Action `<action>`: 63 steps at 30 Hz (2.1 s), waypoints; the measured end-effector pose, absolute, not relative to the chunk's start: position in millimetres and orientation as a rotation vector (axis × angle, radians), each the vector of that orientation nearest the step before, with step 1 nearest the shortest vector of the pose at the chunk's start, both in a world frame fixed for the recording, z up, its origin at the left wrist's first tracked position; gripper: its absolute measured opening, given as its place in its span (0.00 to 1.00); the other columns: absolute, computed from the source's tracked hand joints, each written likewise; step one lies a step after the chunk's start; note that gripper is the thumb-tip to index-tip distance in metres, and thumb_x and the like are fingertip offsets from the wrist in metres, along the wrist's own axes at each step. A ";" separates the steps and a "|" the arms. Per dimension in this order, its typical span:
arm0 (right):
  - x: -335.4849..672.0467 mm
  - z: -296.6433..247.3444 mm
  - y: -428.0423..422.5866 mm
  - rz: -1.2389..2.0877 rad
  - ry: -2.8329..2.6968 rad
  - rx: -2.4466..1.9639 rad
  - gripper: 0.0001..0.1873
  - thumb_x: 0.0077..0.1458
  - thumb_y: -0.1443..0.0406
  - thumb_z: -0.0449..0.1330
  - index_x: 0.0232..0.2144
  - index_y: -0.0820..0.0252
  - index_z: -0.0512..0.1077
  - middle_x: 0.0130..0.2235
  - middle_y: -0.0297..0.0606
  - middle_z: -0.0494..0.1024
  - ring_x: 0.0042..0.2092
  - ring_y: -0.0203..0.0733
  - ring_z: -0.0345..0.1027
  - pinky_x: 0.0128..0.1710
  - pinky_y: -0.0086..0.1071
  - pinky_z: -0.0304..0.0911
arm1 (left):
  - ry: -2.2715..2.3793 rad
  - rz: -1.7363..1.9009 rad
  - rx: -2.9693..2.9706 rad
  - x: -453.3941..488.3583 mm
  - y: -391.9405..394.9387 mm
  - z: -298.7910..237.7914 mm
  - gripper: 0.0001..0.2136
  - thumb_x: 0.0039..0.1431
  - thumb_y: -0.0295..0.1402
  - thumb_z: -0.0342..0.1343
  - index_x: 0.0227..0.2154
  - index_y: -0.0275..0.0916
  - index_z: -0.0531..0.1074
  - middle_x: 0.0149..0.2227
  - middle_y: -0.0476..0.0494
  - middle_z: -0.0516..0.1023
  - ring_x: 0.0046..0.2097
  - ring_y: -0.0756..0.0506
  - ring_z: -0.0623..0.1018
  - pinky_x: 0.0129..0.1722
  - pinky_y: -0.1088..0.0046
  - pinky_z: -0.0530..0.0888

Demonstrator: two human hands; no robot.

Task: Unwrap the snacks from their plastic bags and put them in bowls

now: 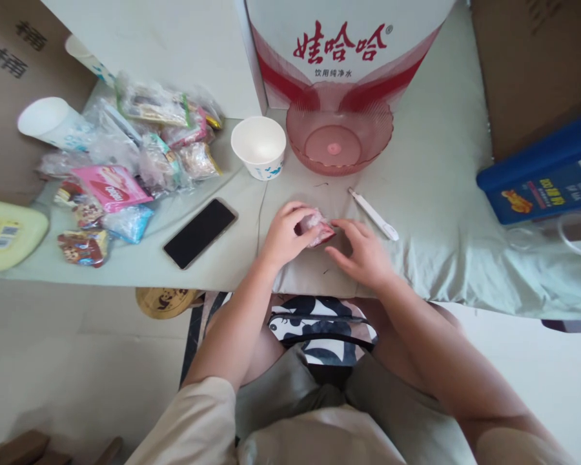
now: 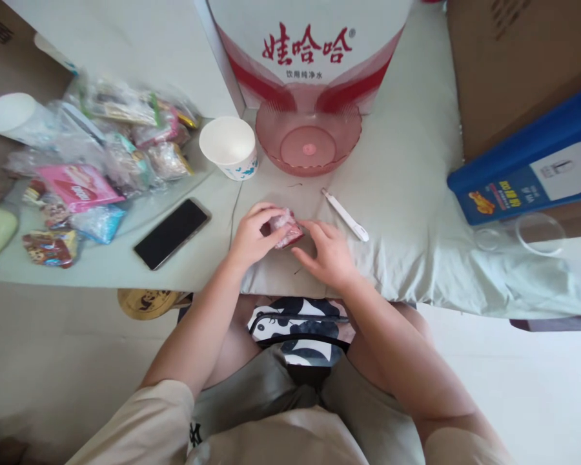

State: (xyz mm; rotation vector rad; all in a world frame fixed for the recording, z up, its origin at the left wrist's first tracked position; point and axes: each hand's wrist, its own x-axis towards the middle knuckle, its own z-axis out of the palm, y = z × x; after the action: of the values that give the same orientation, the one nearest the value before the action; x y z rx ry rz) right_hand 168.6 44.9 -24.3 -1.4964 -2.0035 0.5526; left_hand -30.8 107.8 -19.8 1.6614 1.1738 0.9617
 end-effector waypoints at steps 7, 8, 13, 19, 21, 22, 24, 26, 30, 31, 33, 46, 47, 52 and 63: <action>171.6 -28.3 51.4 0.616 -1.871 -1.538 0.28 0.55 0.68 0.53 0.59 0.56 0.70 0.55 0.48 0.79 0.55 0.54 0.74 0.57 0.49 0.69 | 1.177 1.124 1.153 -25.3 111.2 -22.3 0.09 0.57 0.39 0.67 0.28 0.41 0.79 0.31 0.46 0.78 0.34 0.48 0.77 0.36 0.74 0.77; 174.2 -27.1 52.3 0.612 -1.860 -1.513 0.30 0.55 0.69 0.52 0.59 0.56 0.70 0.56 0.47 0.79 0.56 0.53 0.73 0.58 0.48 0.69 | 1.171 1.136 1.038 -24.8 112.0 -21.4 0.09 0.58 0.40 0.67 0.28 0.41 0.78 0.29 0.47 0.77 0.31 0.49 0.76 0.31 0.75 0.76; 179.3 -18.1 53.7 0.609 -1.918 -1.393 0.22 0.58 0.62 0.56 0.54 0.56 0.74 0.49 0.46 0.81 0.50 0.52 0.74 0.54 0.46 0.70 | 1.134 1.113 0.760 -23.3 114.8 -13.6 0.09 0.58 0.40 0.67 0.31 0.42 0.74 0.26 0.53 0.73 0.23 0.53 0.72 0.22 0.81 0.73; 188.1 -14.3 50.6 0.488 -1.705 -1.528 0.10 0.60 0.64 0.53 0.35 0.53 0.76 0.37 0.41 0.79 0.42 0.46 0.74 0.47 0.41 0.70 | 1.303 1.293 0.766 -31.4 120.2 -15.4 0.08 0.60 0.34 0.64 0.29 0.41 0.71 0.24 0.54 0.70 0.22 0.54 0.70 0.20 0.82 0.68; 198.3 -15.5 51.0 0.428 -1.561 -1.602 0.09 0.58 0.65 0.54 0.34 0.54 0.75 0.37 0.40 0.78 0.41 0.45 0.73 0.46 0.41 0.69 | 1.385 1.357 0.777 -37.9 123.6 -18.3 0.08 0.60 0.34 0.62 0.28 0.41 0.70 0.24 0.55 0.70 0.22 0.55 0.69 0.21 0.82 0.67; 204.5 -16.5 51.9 0.390 -1.471 -1.652 0.09 0.57 0.65 0.54 0.35 0.55 0.74 0.37 0.40 0.77 0.41 0.45 0.73 0.46 0.41 0.69 | 1.438 1.381 0.782 -41.7 125.3 -19.9 0.08 0.60 0.33 0.61 0.28 0.40 0.70 0.24 0.55 0.69 0.22 0.55 0.69 0.20 0.82 0.66; 217.2 -18.9 54.2 0.306 -1.302 -1.749 0.10 0.56 0.66 0.53 0.36 0.56 0.74 0.38 0.42 0.76 0.41 0.46 0.72 0.45 0.42 0.69 | 1.545 1.380 0.816 -49.8 127.8 -23.2 0.04 0.61 0.32 0.58 0.30 0.40 0.70 0.24 0.55 0.69 0.21 0.55 0.69 0.20 0.81 0.64; 227.0 -20.7 56.1 0.205 -1.216 -1.791 0.14 0.52 0.68 0.52 0.39 0.57 0.74 0.42 0.44 0.76 0.44 0.48 0.72 0.46 0.44 0.69 | 1.623 1.336 0.917 -56.9 128.8 -26.8 0.03 0.60 0.31 0.56 0.36 0.41 0.72 0.27 0.53 0.73 0.23 0.53 0.73 0.21 0.80 0.65; 226.6 -20.7 55.7 0.052 -1.397 -1.644 0.22 0.51 0.68 0.52 0.48 0.56 0.72 0.51 0.47 0.75 0.55 0.53 0.70 0.54 0.50 0.67 | 1.551 1.306 1.420 -60.6 128.1 -34.8 0.15 0.62 0.33 0.54 0.52 0.45 0.71 0.50 0.41 0.79 0.47 0.43 0.82 0.40 0.69 0.79; 222.4 -20.5 55.2 0.032 -1.494 -1.611 0.22 0.53 0.67 0.53 0.51 0.56 0.72 0.53 0.48 0.75 0.57 0.54 0.69 0.56 0.51 0.66 | 1.495 1.282 1.590 -58.5 128.4 -36.8 0.17 0.63 0.35 0.55 0.54 0.45 0.70 0.56 0.38 0.77 0.55 0.41 0.80 0.47 0.65 0.79; 212.1 -20.8 55.0 -0.007 -1.685 -1.627 0.23 0.57 0.63 0.56 0.55 0.56 0.70 0.57 0.50 0.75 0.61 0.57 0.67 0.62 0.54 0.61 | 1.392 1.178 1.905 -51.0 129.9 -40.4 0.22 0.62 0.38 0.58 0.58 0.45 0.69 0.64 0.35 0.70 0.65 0.36 0.72 0.58 0.58 0.75; 200.7 -22.2 47.8 -0.183 -1.887 -1.750 0.08 0.62 0.65 0.60 0.34 0.53 0.80 0.45 0.45 0.79 0.52 0.53 0.69 0.53 0.49 0.56 | 1.412 1.075 2.296 -44.3 120.5 -17.3 0.04 0.59 0.33 0.61 0.31 0.43 0.80 0.48 0.40 0.80 0.56 0.37 0.77 0.61 0.51 0.67; 200.0 -19.9 46.1 -0.200 -1.891 -1.700 0.08 0.61 0.66 0.60 0.32 0.54 0.79 0.47 0.45 0.79 0.55 0.54 0.68 0.54 0.48 0.56 | 1.362 1.155 2.317 -46.9 118.0 -14.5 0.03 0.59 0.32 0.61 0.31 0.43 0.79 0.50 0.40 0.80 0.58 0.37 0.76 0.61 0.52 0.67; 199.6 -12.1 41.9 -0.227 -1.983 -1.487 0.11 0.62 0.70 0.58 0.27 0.55 0.70 0.42 0.38 0.82 0.54 0.47 0.72 0.59 0.45 0.55 | 1.234 1.315 2.372 -60.9 106.0 -7.6 0.06 0.58 0.31 0.58 0.25 0.43 0.71 0.35 0.45 0.82 0.50 0.39 0.80 0.58 0.53 0.71; 218.6 -8.5 31.7 -0.279 -1.997 -1.589 0.09 0.61 0.70 0.59 0.28 0.55 0.72 0.32 0.36 0.79 0.41 0.46 0.72 0.43 0.39 0.56 | 0.980 0.977 2.383 -99.2 89.6 -1.1 0.23 0.59 0.34 0.58 0.11 0.40 0.58 0.22 0.47 0.75 0.26 0.48 0.72 0.29 0.68 0.70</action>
State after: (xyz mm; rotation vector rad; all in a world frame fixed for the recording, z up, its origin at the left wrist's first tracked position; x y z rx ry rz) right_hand 218.6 31.7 -8.5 -1.5893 -1.9965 -0.2791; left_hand -99.2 89.6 -1.1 2.3832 0.9802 0.9772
